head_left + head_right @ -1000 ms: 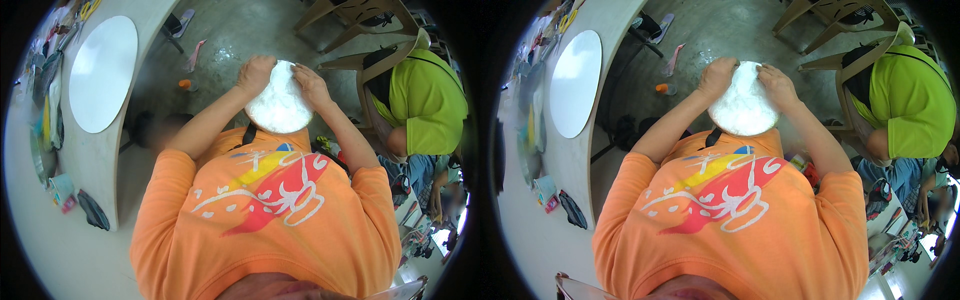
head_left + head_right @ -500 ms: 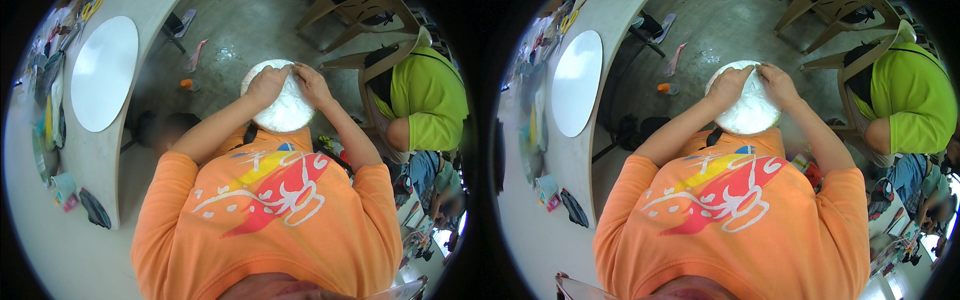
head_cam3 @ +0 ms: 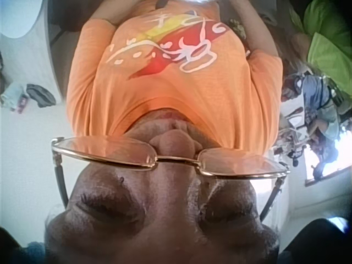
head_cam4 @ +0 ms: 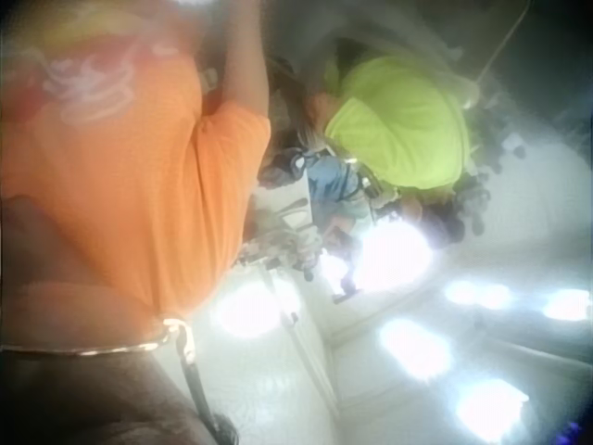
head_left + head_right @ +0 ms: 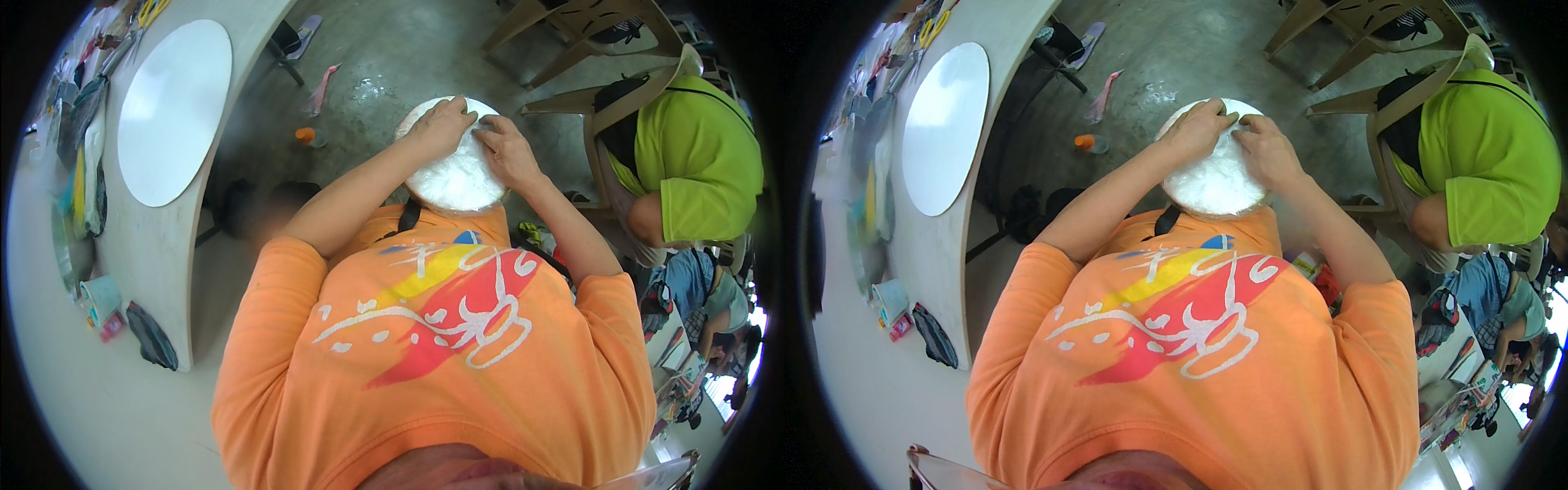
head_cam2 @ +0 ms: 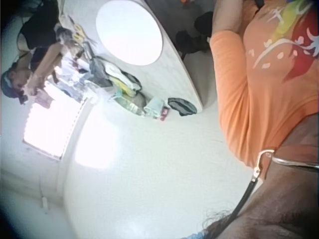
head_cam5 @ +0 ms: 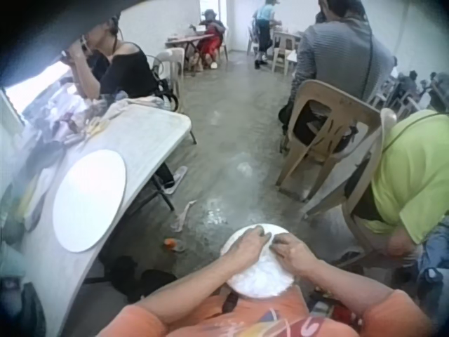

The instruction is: The person wraps a round white food item with plastic wrap, smoothing and folding the edges by hand. They rotate the item to cover all sides and press the wrap to secure it.

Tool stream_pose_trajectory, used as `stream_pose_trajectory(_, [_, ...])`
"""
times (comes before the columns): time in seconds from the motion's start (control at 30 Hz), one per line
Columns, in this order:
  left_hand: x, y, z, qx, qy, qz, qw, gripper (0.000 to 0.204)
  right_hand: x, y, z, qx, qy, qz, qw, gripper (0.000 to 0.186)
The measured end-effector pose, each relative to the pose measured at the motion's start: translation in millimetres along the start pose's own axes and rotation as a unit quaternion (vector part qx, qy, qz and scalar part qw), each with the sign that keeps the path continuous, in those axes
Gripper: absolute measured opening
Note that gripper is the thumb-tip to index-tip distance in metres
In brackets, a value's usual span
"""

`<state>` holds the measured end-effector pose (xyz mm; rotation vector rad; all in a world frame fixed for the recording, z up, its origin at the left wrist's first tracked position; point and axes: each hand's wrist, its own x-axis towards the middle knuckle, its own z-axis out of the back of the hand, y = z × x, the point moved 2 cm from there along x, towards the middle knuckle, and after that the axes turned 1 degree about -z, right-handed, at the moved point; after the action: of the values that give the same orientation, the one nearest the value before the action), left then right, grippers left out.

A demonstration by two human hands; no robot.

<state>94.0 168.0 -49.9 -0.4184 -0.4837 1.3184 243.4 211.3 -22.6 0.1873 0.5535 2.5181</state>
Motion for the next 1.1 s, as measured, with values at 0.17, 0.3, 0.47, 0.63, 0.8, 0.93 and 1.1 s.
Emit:
stream_pose_trajectory(0.17, [-0.4, -2.4, 6.2, 0.0, 0.012, -0.005, 1.0, 0.032, 7.7, -25.8, 15.1, 0.359, -0.008, -0.182, 0.915, 0.025])
stream_pose_trajectory(0.3, [-0.6, -1.3, 7.5, -0.008, 0.016, -0.014, 1.0, 0.028, 12.0, -15.5, 24.0, 0.186, 0.029, -0.063, 0.98, 0.029])
stream_pose_trajectory(0.47, [-0.7, 0.4, 10.1, -0.003, 0.05, 0.019, 0.999, 0.034, -2.0, 7.7, 9.0, 0.047, 0.036, 0.026, 0.998, 0.031])
stream_pose_trajectory(0.63, [-4.5, 9.0, 8.9, -0.075, -0.007, 0.008, 0.997, 0.037, -6.6, 9.6, 3.4, 0.119, 0.031, -0.005, 0.992, 0.02])
stream_pose_trajectory(0.8, [0.6, 5.8, 10.0, -0.099, 0.019, -0.003, 0.995, 0.042, -9.6, 11.7, 0.5, 0.065, -0.031, 0.079, 0.994, 0.019])
stream_pose_trajectory(0.93, [-0.3, 2.4, 10.9, -0.069, 0.041, -0.006, 0.997, 0.042, -7.0, 14.9, 8.3, 0.138, -0.018, 0.034, 0.99, 0.017])
stream_pose_trajectory(1.1, [-1.6, 7.2, 13.9, -0.081, 0.058, -0.008, 0.995, 0.035, 4.7, -1.4, 22.4, 0.341, -0.053, -0.187, 0.92, 0.013])
